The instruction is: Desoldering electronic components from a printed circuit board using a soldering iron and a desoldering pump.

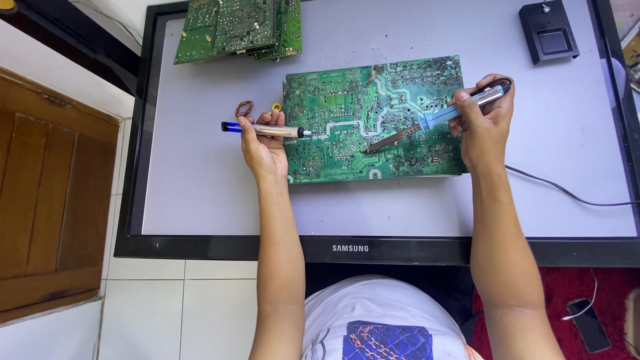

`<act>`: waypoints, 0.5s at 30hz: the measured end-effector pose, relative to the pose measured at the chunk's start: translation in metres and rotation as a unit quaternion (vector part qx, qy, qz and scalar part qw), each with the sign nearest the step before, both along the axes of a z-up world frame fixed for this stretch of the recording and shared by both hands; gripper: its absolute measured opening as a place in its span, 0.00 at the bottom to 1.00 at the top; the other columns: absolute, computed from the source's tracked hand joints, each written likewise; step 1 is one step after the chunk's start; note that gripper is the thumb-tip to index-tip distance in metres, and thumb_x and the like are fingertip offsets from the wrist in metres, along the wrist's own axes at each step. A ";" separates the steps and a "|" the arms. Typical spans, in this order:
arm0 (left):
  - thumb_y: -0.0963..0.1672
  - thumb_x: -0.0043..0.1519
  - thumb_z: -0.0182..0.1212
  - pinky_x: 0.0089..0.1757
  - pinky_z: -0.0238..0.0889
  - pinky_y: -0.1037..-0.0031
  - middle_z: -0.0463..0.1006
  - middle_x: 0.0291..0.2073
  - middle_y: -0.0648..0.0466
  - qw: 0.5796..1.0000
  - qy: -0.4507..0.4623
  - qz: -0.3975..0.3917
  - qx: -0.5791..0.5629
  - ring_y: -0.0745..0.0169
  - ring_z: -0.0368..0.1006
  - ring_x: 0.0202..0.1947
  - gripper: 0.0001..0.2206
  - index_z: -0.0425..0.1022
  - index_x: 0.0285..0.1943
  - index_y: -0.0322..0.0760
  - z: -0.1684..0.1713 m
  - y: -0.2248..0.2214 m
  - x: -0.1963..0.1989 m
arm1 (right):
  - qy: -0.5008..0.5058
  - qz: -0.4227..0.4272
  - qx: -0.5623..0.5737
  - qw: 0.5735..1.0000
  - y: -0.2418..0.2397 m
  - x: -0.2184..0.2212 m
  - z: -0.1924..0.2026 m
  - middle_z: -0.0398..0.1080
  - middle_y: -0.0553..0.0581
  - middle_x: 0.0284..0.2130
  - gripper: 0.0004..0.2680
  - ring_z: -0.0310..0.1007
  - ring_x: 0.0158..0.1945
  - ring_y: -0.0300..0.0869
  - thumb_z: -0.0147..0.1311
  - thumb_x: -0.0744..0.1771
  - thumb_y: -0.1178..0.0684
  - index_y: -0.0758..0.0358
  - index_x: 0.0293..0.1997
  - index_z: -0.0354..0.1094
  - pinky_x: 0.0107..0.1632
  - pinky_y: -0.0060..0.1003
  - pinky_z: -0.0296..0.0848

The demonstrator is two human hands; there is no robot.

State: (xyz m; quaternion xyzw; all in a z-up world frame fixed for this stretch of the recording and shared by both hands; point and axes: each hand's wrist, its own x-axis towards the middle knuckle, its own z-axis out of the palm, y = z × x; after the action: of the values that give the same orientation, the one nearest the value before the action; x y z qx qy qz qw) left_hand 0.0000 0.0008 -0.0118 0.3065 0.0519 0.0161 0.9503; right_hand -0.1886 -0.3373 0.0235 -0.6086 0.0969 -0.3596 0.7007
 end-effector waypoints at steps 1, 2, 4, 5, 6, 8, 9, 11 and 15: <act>0.52 0.71 0.58 0.54 0.82 0.52 0.83 0.35 0.43 1.000 0.000 0.001 0.002 0.44 0.85 0.44 0.13 0.73 0.44 0.42 0.000 0.000 0.000 | 0.000 0.000 -0.002 1.000 0.000 0.000 -0.001 0.72 0.62 0.36 0.13 0.68 0.24 0.39 0.57 0.76 0.57 0.56 0.59 0.50 0.23 0.28 0.66; 0.52 0.71 0.58 0.54 0.82 0.52 0.83 0.35 0.44 1.000 0.002 0.002 0.004 0.45 0.85 0.44 0.13 0.73 0.44 0.42 0.000 0.000 0.000 | 0.001 0.001 -0.004 1.000 0.000 0.000 -0.001 0.72 0.62 0.36 0.13 0.68 0.24 0.39 0.57 0.76 0.57 0.56 0.59 0.50 0.23 0.28 0.66; 0.52 0.71 0.58 0.54 0.82 0.52 0.83 0.35 0.43 1.000 0.001 0.003 0.002 0.44 0.85 0.44 0.13 0.73 0.44 0.42 0.000 0.000 0.000 | 0.001 0.001 -0.008 1.000 0.002 0.000 0.003 0.72 0.62 0.36 0.13 0.68 0.24 0.39 0.57 0.76 0.57 0.56 0.59 0.50 0.23 0.28 0.66; 0.52 0.71 0.59 0.54 0.82 0.51 0.83 0.35 0.43 1.000 0.001 0.003 -0.001 0.44 0.85 0.44 0.13 0.73 0.44 0.42 0.000 0.000 0.000 | 0.001 0.000 -0.012 1.000 0.002 -0.001 0.005 0.72 0.62 0.36 0.13 0.68 0.24 0.39 0.57 0.76 0.57 0.55 0.59 0.49 0.23 0.28 0.66; 0.52 0.71 0.59 0.54 0.82 0.51 0.83 0.35 0.43 1.000 0.001 0.003 -0.002 0.44 0.85 0.44 0.13 0.73 0.44 0.42 0.001 0.000 0.000 | 0.001 0.001 -0.013 1.000 0.003 -0.001 0.006 0.72 0.62 0.36 0.13 0.68 0.24 0.39 0.57 0.76 0.57 0.55 0.59 0.49 0.23 0.28 0.66; 0.52 0.71 0.59 0.53 0.82 0.52 0.82 0.34 0.44 1.000 0.001 0.001 -0.002 0.45 0.85 0.43 0.13 0.73 0.44 0.42 0.001 0.000 -0.001 | 0.002 0.001 -0.016 1.000 0.005 -0.002 0.008 0.72 0.62 0.36 0.13 0.69 0.25 0.39 0.57 0.76 0.57 0.55 0.59 0.49 0.24 0.28 0.67; 0.52 0.71 0.59 0.53 0.82 0.52 0.82 0.34 0.44 1.000 0.002 0.003 -0.003 0.45 0.85 0.43 0.13 0.73 0.44 0.42 0.001 0.000 -0.001 | 0.002 0.002 -0.016 1.000 0.006 -0.002 0.009 0.72 0.62 0.36 0.13 0.69 0.25 0.39 0.57 0.76 0.57 0.55 0.59 0.49 0.24 0.28 0.67; 0.53 0.70 0.59 0.53 0.82 0.51 0.83 0.34 0.43 1.000 0.002 0.003 -0.003 0.45 0.85 0.43 0.13 0.73 0.44 0.42 0.001 -0.001 0.000 | 0.002 0.000 -0.018 1.000 0.006 -0.002 0.010 0.72 0.61 0.36 0.13 0.68 0.24 0.39 0.57 0.76 0.57 0.54 0.59 0.49 0.25 0.27 0.67; 0.52 0.70 0.59 0.53 0.82 0.51 0.82 0.34 0.43 1.000 0.001 0.005 -0.003 0.44 0.85 0.43 0.13 0.73 0.44 0.41 0.003 -0.001 -0.001 | 0.002 -0.006 -0.029 1.000 0.012 -0.003 0.016 0.72 0.61 0.37 0.13 0.69 0.25 0.39 0.58 0.77 0.57 0.54 0.58 0.49 0.25 0.27 0.67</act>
State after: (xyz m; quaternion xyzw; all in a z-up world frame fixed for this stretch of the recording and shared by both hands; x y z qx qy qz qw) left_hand -0.0012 -0.0006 -0.0089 0.3036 0.0543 0.0204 0.9510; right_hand -0.1911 -0.3254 0.0394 -0.6284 0.0916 -0.3653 0.6807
